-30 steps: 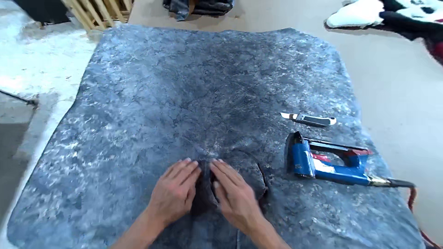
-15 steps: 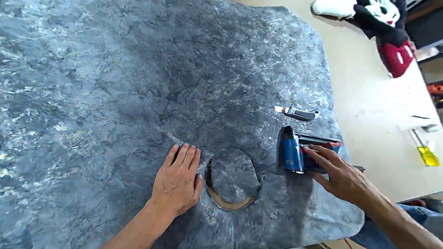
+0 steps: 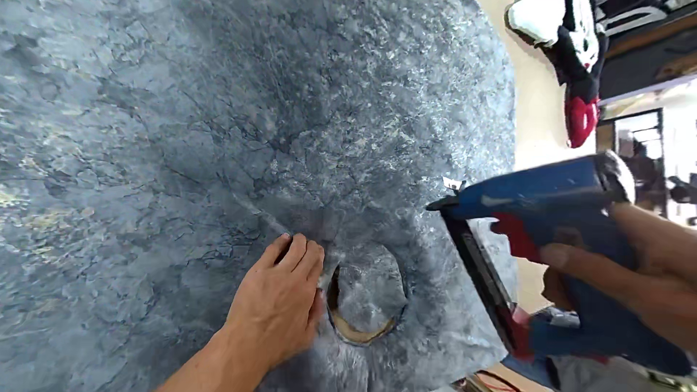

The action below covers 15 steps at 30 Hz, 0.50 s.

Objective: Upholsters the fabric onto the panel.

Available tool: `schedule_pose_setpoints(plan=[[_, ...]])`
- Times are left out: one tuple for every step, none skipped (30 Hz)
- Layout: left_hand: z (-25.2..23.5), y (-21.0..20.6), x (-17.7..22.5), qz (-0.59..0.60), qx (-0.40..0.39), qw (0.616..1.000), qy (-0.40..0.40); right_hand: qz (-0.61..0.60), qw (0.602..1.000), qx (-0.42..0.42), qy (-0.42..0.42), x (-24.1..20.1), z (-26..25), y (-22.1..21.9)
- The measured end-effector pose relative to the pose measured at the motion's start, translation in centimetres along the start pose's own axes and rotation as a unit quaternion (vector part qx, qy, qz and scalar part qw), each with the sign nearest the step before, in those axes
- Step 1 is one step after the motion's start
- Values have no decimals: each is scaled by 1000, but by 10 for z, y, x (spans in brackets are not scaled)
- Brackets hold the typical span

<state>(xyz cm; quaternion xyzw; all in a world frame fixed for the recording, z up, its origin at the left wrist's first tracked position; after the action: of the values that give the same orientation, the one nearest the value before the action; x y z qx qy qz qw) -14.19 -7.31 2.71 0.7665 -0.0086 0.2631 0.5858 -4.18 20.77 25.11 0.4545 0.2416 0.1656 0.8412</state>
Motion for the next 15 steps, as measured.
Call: schedule_pose_setpoints(plan=[[1,0,-2,15,4,1000,-2,-16,999,-41,-10,-25,-9,-6],[3,0,-4,29,11,1000,-1,-34,994,-100,-29,-46,-20,-14],[3,-1,-5,36,19,999,4,-50,984,-161,-56,-64,-31,-25],[2,-1,-5,34,26,999,10,-59,971,-217,-86,-78,-40,-39],[0,-2,-3,30,27,999,17,-53,957,-259,-121,-91,-49,-51],[-2,-2,-2,29,23,999,22,-36,946,-284,-150,-102,-56,-64],[-4,-2,-1,26,19,999,24,-13,940,-296,-171,-111,-62,-75],[-6,-1,-2,22,16,999,23,6,935,-299,-188,-118,-68,-85],[-9,-1,-3,20,16,999,22,21,932,-300,-202,-123,-73,-92],[-11,0,-5,21,10,1000,21,30,929,-301,-213,-126,-79,-97],[-13,1,-6,22,4,1000,19,35,927,-301,-220,-128,-83,-100],[-14,1,-7,26,1,1000,19,41,926,-302,-223,-129,-86,-102],[-14,2,-7,28,-2,999,19,47,924,-307,-226,-131,-90,-104],[-14,2,-8,29,-4,999,19,52,921,-313,-227,-133,-93,-105],[-15,2,-8,30,-2,999,20,56,918,-319,-229,-134,-96,-107]])
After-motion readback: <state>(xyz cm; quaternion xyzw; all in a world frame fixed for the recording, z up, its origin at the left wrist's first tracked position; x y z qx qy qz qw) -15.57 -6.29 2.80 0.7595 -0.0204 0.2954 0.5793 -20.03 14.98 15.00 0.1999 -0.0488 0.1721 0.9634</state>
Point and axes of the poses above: each hand's wrist, its own z-axis away from the middle knuckle, its own y-axis out of the back of the hand, x = y × z, the point moved 2 cm from there along -z, towards the middle knuckle, and after that the axes turned 10 degrees about x, right-handed, at the moved point
